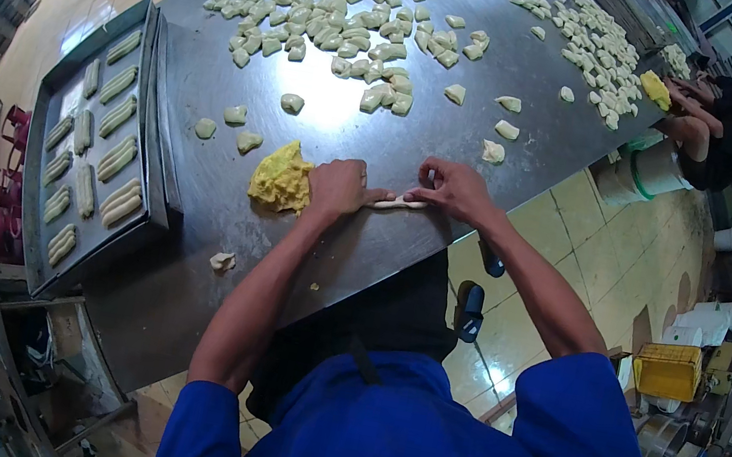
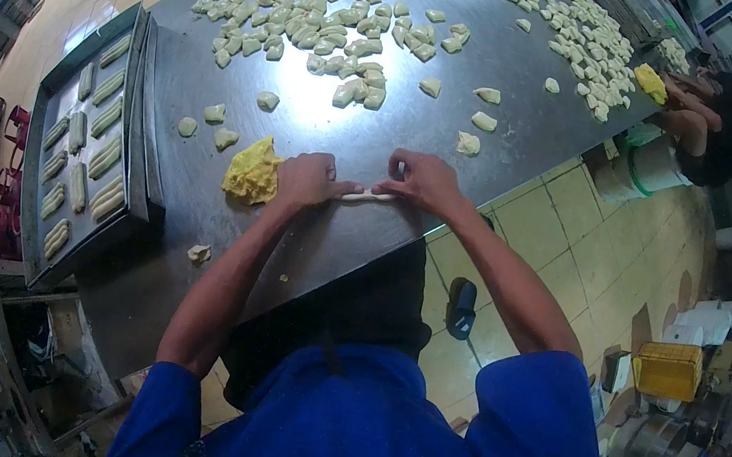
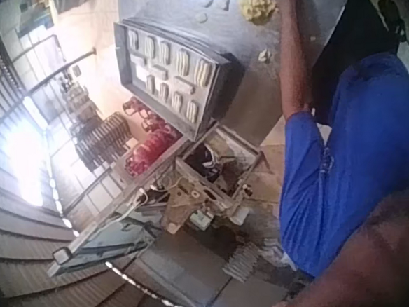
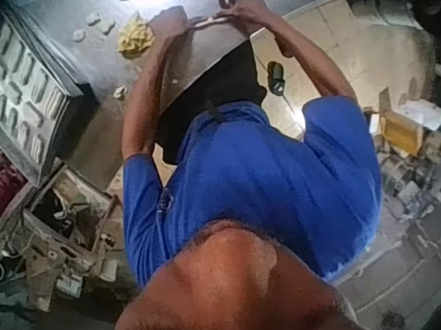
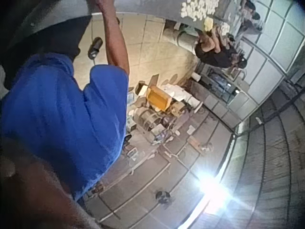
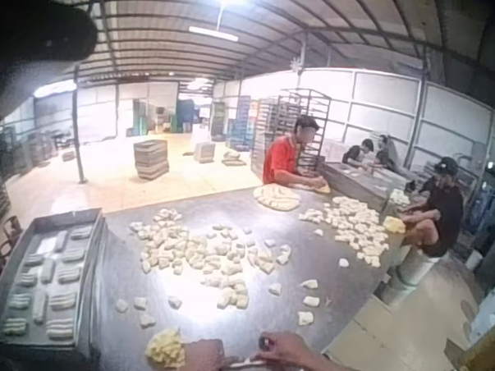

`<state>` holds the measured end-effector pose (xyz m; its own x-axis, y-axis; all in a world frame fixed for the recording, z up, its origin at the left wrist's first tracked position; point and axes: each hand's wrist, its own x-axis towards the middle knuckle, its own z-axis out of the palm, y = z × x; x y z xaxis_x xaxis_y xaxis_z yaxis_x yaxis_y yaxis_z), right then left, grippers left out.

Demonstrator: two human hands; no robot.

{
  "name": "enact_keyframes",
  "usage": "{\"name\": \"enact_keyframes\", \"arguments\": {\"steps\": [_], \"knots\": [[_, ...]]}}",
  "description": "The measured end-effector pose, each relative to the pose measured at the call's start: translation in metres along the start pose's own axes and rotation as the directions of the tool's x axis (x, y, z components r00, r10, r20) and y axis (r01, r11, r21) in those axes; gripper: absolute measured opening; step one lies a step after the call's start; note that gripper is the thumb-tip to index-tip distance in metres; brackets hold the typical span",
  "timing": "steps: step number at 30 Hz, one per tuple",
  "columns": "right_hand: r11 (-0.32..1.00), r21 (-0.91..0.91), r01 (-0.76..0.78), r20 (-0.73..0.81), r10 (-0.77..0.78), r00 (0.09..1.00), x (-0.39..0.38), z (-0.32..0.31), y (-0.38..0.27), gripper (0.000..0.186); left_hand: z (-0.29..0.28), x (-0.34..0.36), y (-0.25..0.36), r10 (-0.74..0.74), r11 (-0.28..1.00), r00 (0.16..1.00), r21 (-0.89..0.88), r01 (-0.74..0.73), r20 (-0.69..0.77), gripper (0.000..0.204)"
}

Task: The person prepares pastries by filling pieces of dough with yellow paste, rolling them into elongated dough sticks by hand, and placing the rolled dough sticks onto a metal tray.

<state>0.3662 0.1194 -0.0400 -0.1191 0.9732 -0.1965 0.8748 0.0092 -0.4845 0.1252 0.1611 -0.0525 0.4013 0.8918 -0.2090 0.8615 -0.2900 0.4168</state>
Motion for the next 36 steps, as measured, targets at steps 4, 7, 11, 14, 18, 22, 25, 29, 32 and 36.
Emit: {"name": "enact_keyframes", "arguments": {"steps": [4, 7, 11, 14, 18, 22, 25, 29, 32, 36], "knots": [[0.999, 0.038, 0.023, -0.099, -0.019, 0.995, 0.0, 0.009, 0.005, 0.057, -0.002, -0.004, -0.002, -0.012, 0.998, 0.999, -0.067, 0.015, 0.048, 0.068], [0.995, 0.07, 0.075, -0.091, -0.068, 0.993, 0.004, 0.006, 0.003, 0.055, -0.001, 0.001, -0.004, -0.018, 0.999, 1.0, -0.034, 0.018, 0.001, 0.065], [0.998, 0.05, 0.029, -0.099, -0.024, 0.995, 0.003, 0.006, 0.001, 0.055, 0.003, -0.003, -0.009, -0.015, 0.998, 1.0, -0.061, 0.016, 0.013, 0.063], [1.0, 0.02, 0.015, -0.081, -0.013, 0.997, 0.004, 0.007, 0.001, 0.056, -0.001, -0.003, -0.007, -0.018, 0.995, 0.999, -0.099, 0.021, 0.03, 0.064], [1.0, 0.01, 0.002, -0.059, -0.002, 0.998, 0.007, 0.002, -0.003, 0.055, 0.002, 0.002, -0.006, -0.039, 0.998, 0.999, -0.049, 0.038, -0.008, 0.065], [0.998, 0.016, 0.052, -0.08, -0.051, 0.996, 0.004, 0.006, -0.002, 0.056, -0.001, -0.001, -0.003, -0.045, 0.999, 0.999, -0.007, 0.045, 0.0, 0.064], [0.998, 0.005, 0.055, -0.109, -0.054, 0.993, 0.01, 0.007, 0.001, 0.056, -0.003, -0.001, -0.008, -0.023, 0.997, 1.0, -0.074, 0.023, 0.0, 0.063], [0.999, 0.031, 0.038, -0.096, -0.035, 0.995, 0.008, 0.009, 0.003, 0.056, -0.001, -0.002, -0.006, -0.012, 0.998, 1.0, -0.065, 0.011, -0.02, 0.063], [0.998, -0.01, 0.067, -0.148, -0.067, 0.987, 0.01, 0.015, 0.002, 0.058, 0.002, -0.001, -0.008, -0.009, 0.999, 0.995, -0.046, 0.004, -0.096, 0.063], [0.997, -0.028, 0.07, -0.141, -0.073, 0.987, 0.007, 0.013, 0.002, 0.059, -0.003, -0.003, -0.009, -0.072, 0.991, 0.997, -0.114, 0.068, -0.03, 0.062]]}}
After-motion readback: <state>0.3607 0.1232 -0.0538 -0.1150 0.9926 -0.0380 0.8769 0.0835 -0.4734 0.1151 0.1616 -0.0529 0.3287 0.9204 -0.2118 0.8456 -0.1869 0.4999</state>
